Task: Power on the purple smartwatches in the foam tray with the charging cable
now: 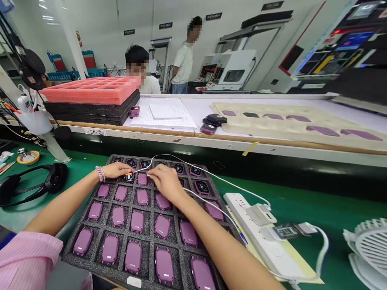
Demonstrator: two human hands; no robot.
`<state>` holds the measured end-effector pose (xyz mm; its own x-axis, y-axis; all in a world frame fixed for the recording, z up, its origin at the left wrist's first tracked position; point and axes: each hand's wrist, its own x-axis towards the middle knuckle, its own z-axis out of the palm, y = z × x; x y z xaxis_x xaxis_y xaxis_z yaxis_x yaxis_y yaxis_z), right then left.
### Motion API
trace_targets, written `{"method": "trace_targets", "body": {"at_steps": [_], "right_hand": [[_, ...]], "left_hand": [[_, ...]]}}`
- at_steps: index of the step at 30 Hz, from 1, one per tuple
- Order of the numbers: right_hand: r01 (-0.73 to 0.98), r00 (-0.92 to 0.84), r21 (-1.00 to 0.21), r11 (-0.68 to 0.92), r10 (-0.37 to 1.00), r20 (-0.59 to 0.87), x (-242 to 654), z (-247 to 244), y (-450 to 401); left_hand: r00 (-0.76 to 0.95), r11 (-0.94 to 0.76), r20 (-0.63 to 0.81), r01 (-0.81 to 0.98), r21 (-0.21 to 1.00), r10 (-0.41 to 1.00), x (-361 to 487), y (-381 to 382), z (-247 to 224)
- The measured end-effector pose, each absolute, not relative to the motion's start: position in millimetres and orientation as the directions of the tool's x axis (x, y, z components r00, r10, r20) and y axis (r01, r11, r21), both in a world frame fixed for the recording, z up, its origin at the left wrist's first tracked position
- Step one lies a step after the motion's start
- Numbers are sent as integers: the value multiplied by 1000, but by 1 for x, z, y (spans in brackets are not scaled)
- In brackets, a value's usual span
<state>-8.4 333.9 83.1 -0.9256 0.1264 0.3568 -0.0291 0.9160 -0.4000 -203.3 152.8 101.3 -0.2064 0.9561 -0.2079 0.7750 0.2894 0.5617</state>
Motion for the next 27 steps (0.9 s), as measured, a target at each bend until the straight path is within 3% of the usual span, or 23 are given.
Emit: {"method": "trace_targets", "body": {"at_steps": [4,9,15,18,27], "right_hand": [[-146,-954,-295,944,-56,294,-18,76,314],[-307,-943,-346,886,-233,239,-36,48,341],[-383,-912,-264,885,-317,261,-43,36,350],[-373,-915,-214,903,-320,245,-37,50,339],[-167,-983,-199,966,-147,109,-23,104,310]], "left_hand": [[-327,383,-200,793,474,924,-186,150,102],[-422,459,-185,777,430,887,-175,148,95],[-456,479,-157,782,399,876,-168,144,95],[-460,476,-139,793,379,877,-166,142,97],[-379,353,-13,847,398,925,-173,142,91]]}}
